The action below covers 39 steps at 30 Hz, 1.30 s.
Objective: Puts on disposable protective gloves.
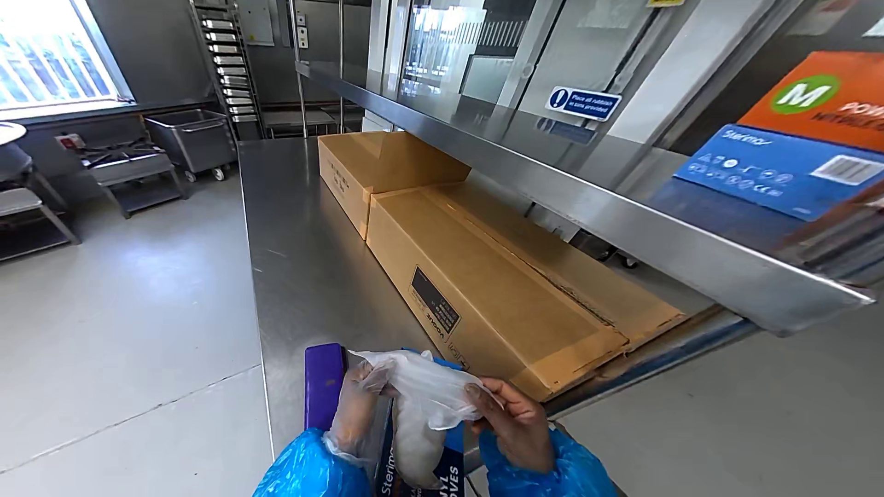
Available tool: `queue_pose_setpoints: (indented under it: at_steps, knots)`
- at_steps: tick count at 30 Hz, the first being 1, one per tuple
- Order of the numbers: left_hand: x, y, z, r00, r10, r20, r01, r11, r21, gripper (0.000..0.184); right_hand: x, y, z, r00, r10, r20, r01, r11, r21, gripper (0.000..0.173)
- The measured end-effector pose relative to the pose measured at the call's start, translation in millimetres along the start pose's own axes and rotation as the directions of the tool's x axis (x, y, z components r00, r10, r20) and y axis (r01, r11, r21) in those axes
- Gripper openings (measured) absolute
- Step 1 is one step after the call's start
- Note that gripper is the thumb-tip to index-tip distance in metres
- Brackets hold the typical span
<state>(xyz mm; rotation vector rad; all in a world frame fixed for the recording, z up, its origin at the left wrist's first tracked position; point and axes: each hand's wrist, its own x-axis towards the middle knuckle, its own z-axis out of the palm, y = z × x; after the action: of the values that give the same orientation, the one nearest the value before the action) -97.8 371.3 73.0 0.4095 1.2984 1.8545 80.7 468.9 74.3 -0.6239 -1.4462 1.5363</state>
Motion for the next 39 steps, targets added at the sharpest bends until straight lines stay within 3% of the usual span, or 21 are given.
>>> queue_pose_setpoints:
  at_steps: [2,5,7,9,11,14,19,22,24,26,30,34,39]
  knots:
    - [2,0,-15,1.000,0.016,-0.019,-0.013,0.992,0.127,0.017,-1,-1,1,0.999,-0.048,-0.023,0.047,0.999,-0.020,0.005]
    - [4,4,-42,0.964,0.258,-0.070,-0.213,0.901,0.379,0.039,-3,-5,2,0.994,-0.096,-0.051,0.093,0.994,-0.052,0.003]
    - [-7,16,-44,0.922,0.387,-0.003,-0.336,0.806,0.487,0.047,-5,-5,5,0.991,-0.119,-0.061,0.114,0.991,-0.071,0.003]
    - [-31,25,-32,0.902,0.349,0.253,-0.431,0.711,0.555,0.043,-12,-4,12,0.989,-0.135,-0.057,0.129,0.986,-0.103,0.003]
    - [-53,31,-14,0.861,0.175,0.477,-0.471,0.627,0.620,0.042,-19,-4,24,0.989,-0.136,-0.054,0.128,0.982,-0.137,0.004]
    - [-66,18,-1,0.820,0.132,0.557,-0.536,0.518,0.666,0.046,-34,-7,32,0.994,-0.101,-0.031,0.096,0.987,-0.127,0.010]
    - [-67,2,-1,0.836,0.262,0.482,-0.535,0.583,0.612,0.022,-58,-8,18,0.999,0.017,0.032,-0.019,0.999,0.049,0.048]
    - [-71,-6,1,0.866,0.245,0.435,-0.468,0.703,0.536,0.018,-70,-12,8,0.991,0.031,0.128,-0.050,0.988,0.149,0.045]
    - [-75,-10,4,0.856,0.247,0.454,-0.458,0.769,0.446,0.019,-76,-13,4,0.987,-0.067,0.144,0.051,0.992,0.114,0.027]
    - [-80,-11,6,0.809,0.265,0.524,-0.490,0.798,0.352,0.030,-81,-15,2,0.978,-0.161,0.135,0.162,0.987,0.004,0.026]
    - [-90,-18,22,0.737,0.285,0.613,-0.585,0.723,0.368,0.050,-88,-16,-11,0.952,-0.297,0.072,0.305,0.939,-0.160,0.029]
    - [-115,-28,59,0.791,0.231,0.567,-0.572,0.607,0.551,0.028,-105,-24,-45,0.947,-0.322,0.009,0.308,0.896,-0.321,0.025]
    - [-133,-57,120,0.717,0.225,0.660,-0.641,0.585,0.497,0.018,-134,-60,-109,0.958,-0.284,-0.044,0.234,0.859,-0.455,0.022]
